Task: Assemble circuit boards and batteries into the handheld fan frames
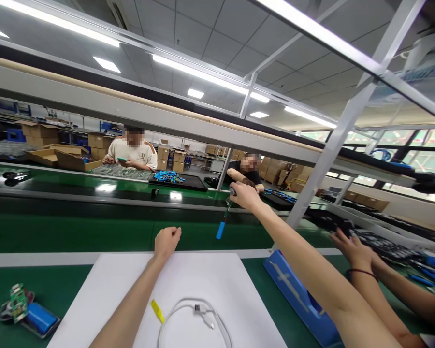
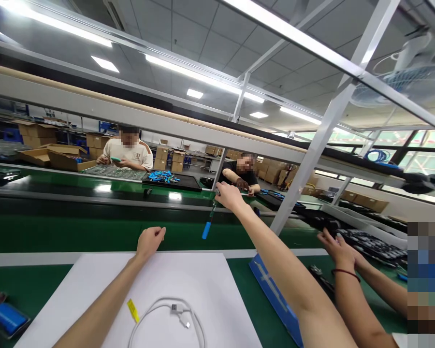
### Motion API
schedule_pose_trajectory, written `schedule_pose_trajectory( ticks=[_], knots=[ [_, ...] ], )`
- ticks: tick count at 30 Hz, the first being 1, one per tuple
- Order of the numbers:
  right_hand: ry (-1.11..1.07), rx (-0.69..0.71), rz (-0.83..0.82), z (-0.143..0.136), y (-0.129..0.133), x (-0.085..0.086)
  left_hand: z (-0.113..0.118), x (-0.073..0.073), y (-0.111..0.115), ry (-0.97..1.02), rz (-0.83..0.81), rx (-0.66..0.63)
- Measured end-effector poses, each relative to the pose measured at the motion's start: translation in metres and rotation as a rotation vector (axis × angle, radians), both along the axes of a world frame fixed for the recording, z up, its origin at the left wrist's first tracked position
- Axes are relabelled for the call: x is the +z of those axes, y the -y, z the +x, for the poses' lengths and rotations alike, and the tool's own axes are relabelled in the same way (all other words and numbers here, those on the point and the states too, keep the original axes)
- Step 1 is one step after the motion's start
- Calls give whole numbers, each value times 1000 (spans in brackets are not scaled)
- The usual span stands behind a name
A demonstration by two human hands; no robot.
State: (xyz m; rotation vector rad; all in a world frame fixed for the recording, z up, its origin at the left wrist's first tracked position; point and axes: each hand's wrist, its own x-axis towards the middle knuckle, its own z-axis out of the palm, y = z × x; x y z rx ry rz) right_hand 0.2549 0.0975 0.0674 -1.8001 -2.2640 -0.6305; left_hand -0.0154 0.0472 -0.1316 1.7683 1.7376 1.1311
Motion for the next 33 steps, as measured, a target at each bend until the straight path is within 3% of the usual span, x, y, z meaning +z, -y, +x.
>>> schedule_pose_trajectory(
  ticks=[4, 7, 10, 12, 15, 18, 20, 23, 26, 28, 30, 33],
  knots=[
    [3, 283, -50, -27, 52, 22, -6, 51, 11, 81, 95, -113],
    [-116, 609, -101, -50, 91, 28, -9, 91, 33, 145, 160, -352],
    [-211, 821, -178, -72, 119, 29, -10, 121, 60, 199, 71, -632],
    [-271, 905, -219, -83, 130, 28, -8, 133, 74, 203, -19, -678],
    [-374, 1007, -279, -91, 135, 25, -7, 141, 87, 205, -85, -612],
    [-581, 1112, -330, -92, 125, 13, -8, 146, 92, 263, -46, -559],
    [-859, 1174, -399, -93, 112, -7, -9, 149, 94, 304, 29, -527],
    [-1263, 1206, -596, -102, 93, -53, -9, 151, 94, 368, 156, -451],
    [-1299, 1180, -854, -120, 91, -104, -7, 148, 90, 502, 177, -307],
    [-1320, 1128, -898, -131, 97, -129, -6, 143, 85, 551, 187, -212],
    [-1446, 1058, -914, -139, 106, -142, -4, 139, 80, 543, 207, -158],
    [-1656, 978, -976, -142, 112, -142, -3, 136, 75, 559, 168, -114]
  ],
)
